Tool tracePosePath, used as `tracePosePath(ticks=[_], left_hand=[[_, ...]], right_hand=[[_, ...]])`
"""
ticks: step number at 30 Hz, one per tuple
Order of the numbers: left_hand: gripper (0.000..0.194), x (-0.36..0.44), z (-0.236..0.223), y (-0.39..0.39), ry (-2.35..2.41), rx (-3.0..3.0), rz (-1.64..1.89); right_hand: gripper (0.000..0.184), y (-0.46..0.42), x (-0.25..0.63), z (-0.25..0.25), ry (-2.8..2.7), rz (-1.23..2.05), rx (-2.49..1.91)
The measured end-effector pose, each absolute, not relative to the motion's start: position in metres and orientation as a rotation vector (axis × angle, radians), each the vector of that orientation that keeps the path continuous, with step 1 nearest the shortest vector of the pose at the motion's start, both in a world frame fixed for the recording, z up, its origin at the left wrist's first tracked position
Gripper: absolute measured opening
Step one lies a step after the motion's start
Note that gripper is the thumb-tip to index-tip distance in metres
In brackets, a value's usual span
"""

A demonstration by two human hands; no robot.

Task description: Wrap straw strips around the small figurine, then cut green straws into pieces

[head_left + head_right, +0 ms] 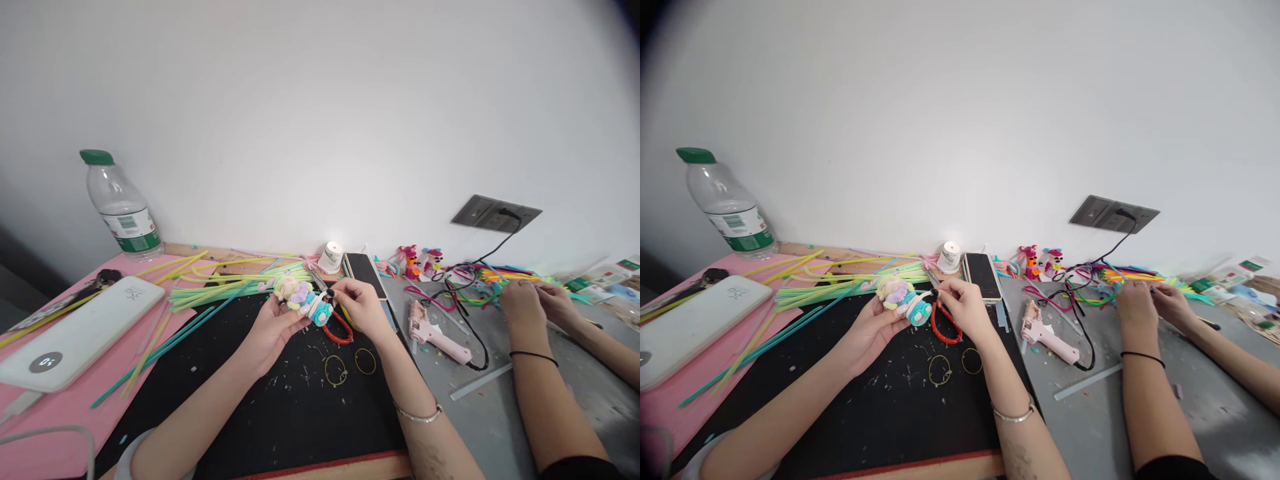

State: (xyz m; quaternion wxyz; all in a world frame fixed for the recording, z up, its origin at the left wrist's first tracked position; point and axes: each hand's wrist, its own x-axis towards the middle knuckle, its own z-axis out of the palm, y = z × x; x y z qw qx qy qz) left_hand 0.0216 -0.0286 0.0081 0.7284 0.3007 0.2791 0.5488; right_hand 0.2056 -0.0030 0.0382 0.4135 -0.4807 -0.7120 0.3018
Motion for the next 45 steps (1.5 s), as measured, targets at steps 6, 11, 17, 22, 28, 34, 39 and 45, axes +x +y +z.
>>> tracePosePath(ticks=[6,11,17,22,28,34,39,45], left_hand=[[0.032,0.022,0.007,-0.025,0.661,0.583,1.266],[0.034,0.022,0.004,-0.022,0.675,0.58,1.343],[0.04,0.024,0.002,-0.021,0.662,0.637,1.473],[0.043,0.024,0.002,-0.02,0.663,0.684,1.556],[0.049,0.023,0.001,-0.02,0.78,0.754,1.604],[0.056,0.02,0.003,-0.017,0.865,0.831,1.584],[0.066,0.02,0.007,-0.019,0.83,0.863,1.404],[0.061,0.023,0.009,-0.024,0.746,0.944,1.248]], right_hand=[[0.015,-0.011,0.196,0.023,-1.96,0.543,-1.21],[0.018,-0.018,0.185,0.014,-2.058,0.238,-1.175],[0.019,-0.026,0.17,0.002,-2.018,0.257,-1.154],[0.019,-0.034,0.156,0.0,-1.992,0.43,-1.151],[0.016,-0.044,0.147,0.002,-2.06,0.588,-1.133],[0.018,-0.047,0.157,0.02,-2.058,0.453,-1.123],[0.019,-0.035,0.18,0.037,-1.86,0.477,-1.232],[0.021,-0.023,0.197,0.034,-1.597,0.776,-1.274]])
